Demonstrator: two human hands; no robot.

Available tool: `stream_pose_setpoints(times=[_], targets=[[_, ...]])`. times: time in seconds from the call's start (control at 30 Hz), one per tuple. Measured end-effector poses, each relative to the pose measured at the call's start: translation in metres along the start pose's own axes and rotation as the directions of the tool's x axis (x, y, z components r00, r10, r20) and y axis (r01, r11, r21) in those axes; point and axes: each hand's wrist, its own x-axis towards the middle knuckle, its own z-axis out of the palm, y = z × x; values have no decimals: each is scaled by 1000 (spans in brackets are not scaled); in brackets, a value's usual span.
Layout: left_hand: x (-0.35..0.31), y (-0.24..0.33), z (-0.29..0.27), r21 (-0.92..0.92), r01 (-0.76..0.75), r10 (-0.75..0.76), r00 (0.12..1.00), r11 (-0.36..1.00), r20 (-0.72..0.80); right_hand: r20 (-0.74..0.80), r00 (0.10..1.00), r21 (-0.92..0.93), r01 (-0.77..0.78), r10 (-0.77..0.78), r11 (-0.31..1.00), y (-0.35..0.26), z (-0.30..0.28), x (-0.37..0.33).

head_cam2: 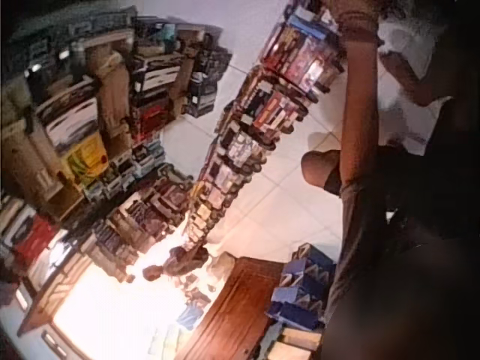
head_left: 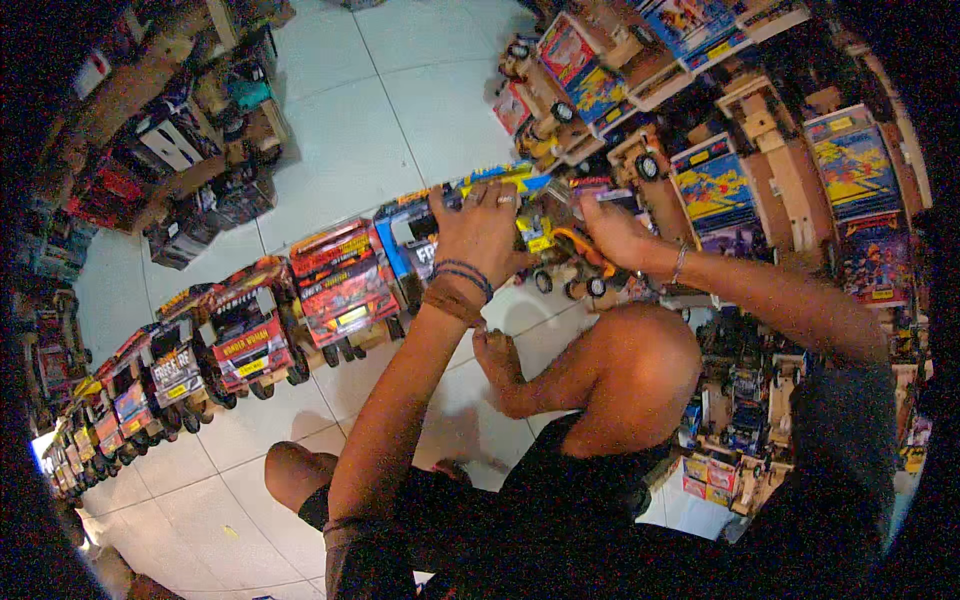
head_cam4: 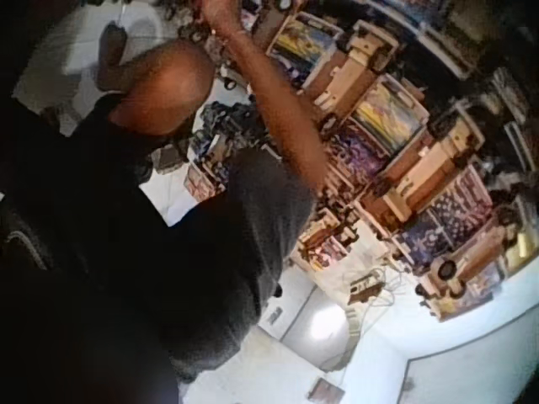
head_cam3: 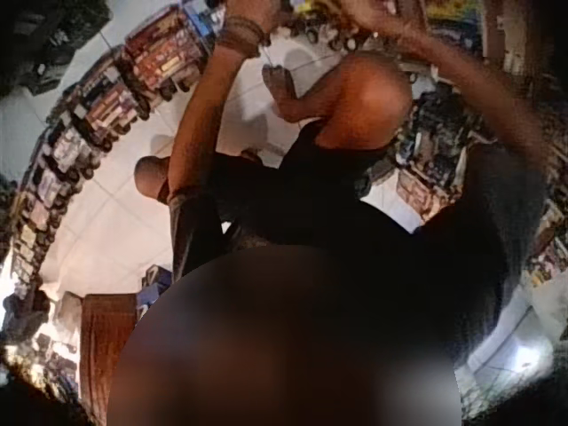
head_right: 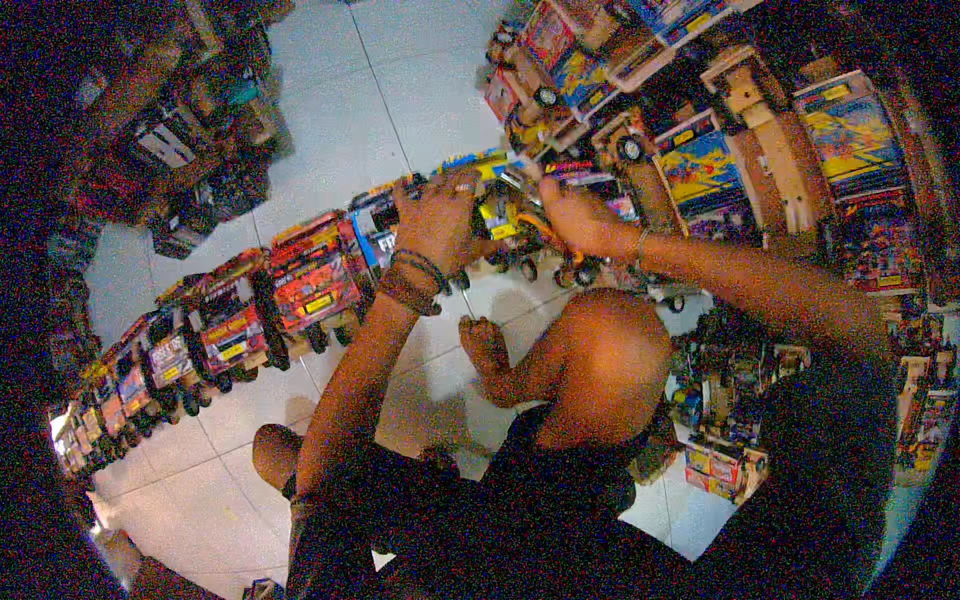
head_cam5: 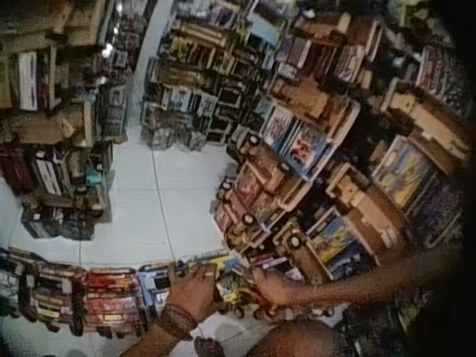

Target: The person sits on the floor of a toy store and assembles wooden toy trucks. They use a hammer to drive nails into the wooden bodies and attach wheels to the axles. The person handles multiple trucks, picking them up, hammering them, and placing them in a line on the floor.

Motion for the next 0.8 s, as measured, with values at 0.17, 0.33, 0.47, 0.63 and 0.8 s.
stream_pose_setpoints(times=[0.17, 0.33, 0.47, 0.63, 0.8], targets=[[3, 2, 2, -5, 30, -30, 998, 1000, -46, 235, 971, 308, -34, -42, 951, 10, -16, -14], [1, 8, 1, 146, 33, -42, 997, 989, 62, 77, 997, 514, -17, -26, 858, 20, -26, -45], [-2, 15, -12, 153, 4, -17, 996, 988, 84, 33, 998, 825, -58, 54, 562, 4, -41, -75], [3, 36, -55, -467, -133, 13, 968, 874, -252, -103, 976, 923, 23, 190, 384, -35, -41, -114], [9, 68, -83, -849, 94, -64, 995, 520, 71, -203, 972, 910, 145, 114, 388, -73, -23, -95]])
